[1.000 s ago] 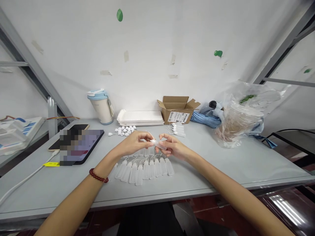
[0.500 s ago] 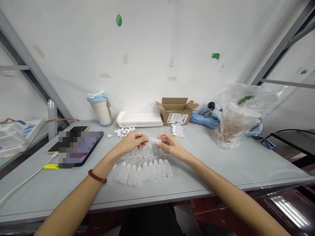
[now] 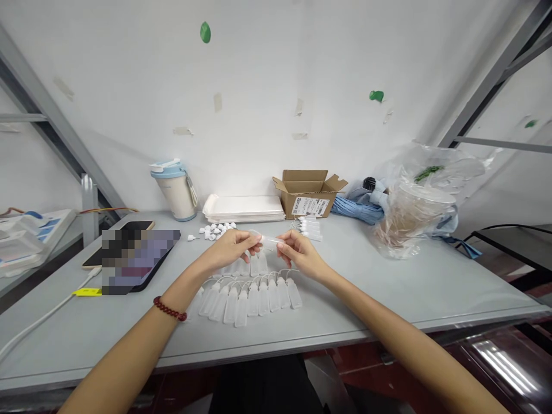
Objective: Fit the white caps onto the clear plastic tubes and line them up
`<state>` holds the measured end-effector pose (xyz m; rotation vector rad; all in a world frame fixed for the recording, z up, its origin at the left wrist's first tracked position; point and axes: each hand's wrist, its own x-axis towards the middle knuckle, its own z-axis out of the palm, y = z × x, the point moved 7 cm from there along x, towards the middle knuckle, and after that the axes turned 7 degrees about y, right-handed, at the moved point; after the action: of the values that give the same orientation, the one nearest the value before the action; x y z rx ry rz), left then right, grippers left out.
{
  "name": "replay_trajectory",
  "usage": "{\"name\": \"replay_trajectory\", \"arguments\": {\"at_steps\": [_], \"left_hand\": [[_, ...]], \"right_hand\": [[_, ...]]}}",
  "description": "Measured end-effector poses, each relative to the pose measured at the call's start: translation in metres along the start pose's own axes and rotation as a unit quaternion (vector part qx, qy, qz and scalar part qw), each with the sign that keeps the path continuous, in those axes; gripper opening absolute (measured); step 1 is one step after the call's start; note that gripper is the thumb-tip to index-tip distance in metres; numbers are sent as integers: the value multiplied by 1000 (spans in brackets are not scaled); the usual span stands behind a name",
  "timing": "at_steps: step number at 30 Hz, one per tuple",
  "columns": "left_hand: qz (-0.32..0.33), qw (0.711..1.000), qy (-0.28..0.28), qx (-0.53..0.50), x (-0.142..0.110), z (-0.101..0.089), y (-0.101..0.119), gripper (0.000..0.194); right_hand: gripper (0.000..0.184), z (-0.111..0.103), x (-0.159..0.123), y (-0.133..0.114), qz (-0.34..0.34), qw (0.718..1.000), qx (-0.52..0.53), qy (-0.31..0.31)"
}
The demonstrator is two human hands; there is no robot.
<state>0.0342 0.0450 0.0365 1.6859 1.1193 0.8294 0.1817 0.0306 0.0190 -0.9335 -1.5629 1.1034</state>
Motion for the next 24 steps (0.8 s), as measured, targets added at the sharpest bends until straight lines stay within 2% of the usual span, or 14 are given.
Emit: {"name": "replay_trajectory", "arguments": {"at_steps": [5,11,16,19,24], "left_hand": [[-24,1000,-19,-8,-2,4,-2,42],[33,998,-22,41,-4,5,8,30],[51,997,9,53,-4,4,13,21],[49,997,16,54,-4,5,12,24],[13,998,-23,57,-5,9,6,39]], "right_hand": [[31,2,0,-1,6,1000,2,-21],[31,-2,0,1,19,1000,-9,2],[34,-4,1,3,32,999,15,13],[36,-4,2,4,36,999,26,18],[38,-2,2,5,38,998,45,19]]}}
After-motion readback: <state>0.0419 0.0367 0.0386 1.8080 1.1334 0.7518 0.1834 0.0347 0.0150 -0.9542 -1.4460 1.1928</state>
